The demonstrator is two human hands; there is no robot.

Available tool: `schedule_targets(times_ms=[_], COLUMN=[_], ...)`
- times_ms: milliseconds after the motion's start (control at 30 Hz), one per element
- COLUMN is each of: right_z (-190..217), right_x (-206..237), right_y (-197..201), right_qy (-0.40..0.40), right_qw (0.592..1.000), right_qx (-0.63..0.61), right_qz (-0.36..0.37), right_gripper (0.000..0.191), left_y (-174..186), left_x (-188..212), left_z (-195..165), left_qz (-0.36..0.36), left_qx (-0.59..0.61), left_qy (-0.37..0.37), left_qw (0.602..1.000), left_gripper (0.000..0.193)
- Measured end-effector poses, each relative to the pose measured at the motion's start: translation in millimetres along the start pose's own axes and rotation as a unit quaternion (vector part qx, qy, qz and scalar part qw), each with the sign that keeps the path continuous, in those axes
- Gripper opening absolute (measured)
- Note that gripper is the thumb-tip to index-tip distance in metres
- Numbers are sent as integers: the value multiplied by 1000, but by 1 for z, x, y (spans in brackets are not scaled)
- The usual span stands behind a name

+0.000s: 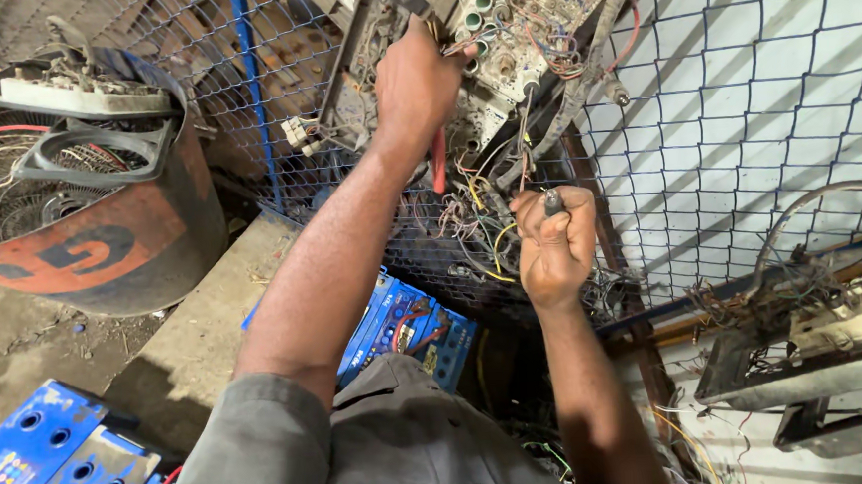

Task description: The person uses pliers to cut and remove wires from a wall-mounted electrical panel, then sits on the floor to strip and prepare wires for a separate electronic device.

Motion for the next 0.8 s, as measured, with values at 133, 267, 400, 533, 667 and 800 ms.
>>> schedule_targets(times_ms=[133, 267, 400, 533, 667, 800], right_z=[0, -6, -10, -8, 3, 11], right_x=[5, 10, 14, 4, -26, -56], right_y=[4, 12, 17, 25, 42, 61], right_qy=[-5, -18, -21, -34, -12, -24], right_qw=[1000, 999, 999, 998, 999, 994], right_qx=[-22, -27, -40, -52, -42, 105], right_qz=[-8, -13, -14, -8, 22, 23], right_gripper=[34, 32, 33, 31, 19, 18], left_y=[2, 3, -2, -3, 8, 41], left_x=[3, 4, 2, -2, 5, 45], left_z=[-5, -5, -1, 0, -3, -6], left_qz=[4, -2, 9, -8, 18, 102], left_qx=[4, -2, -9, -4, 65, 372], left_qy=[22, 37, 54, 22, 30, 95], left_qw=[1000, 999, 998, 1000, 997, 918], left_gripper=[49, 51, 51, 49, 33, 25])
Point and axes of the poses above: each hand's wrist, its own x-axis away from the middle knuckle, its own y-axis out of the back of the hand, z = x × y, the point moved 5 cm from there along -x, towards the middle knuckle, and after that the axes turned 2 degrees about x, right-handed, at the moved point
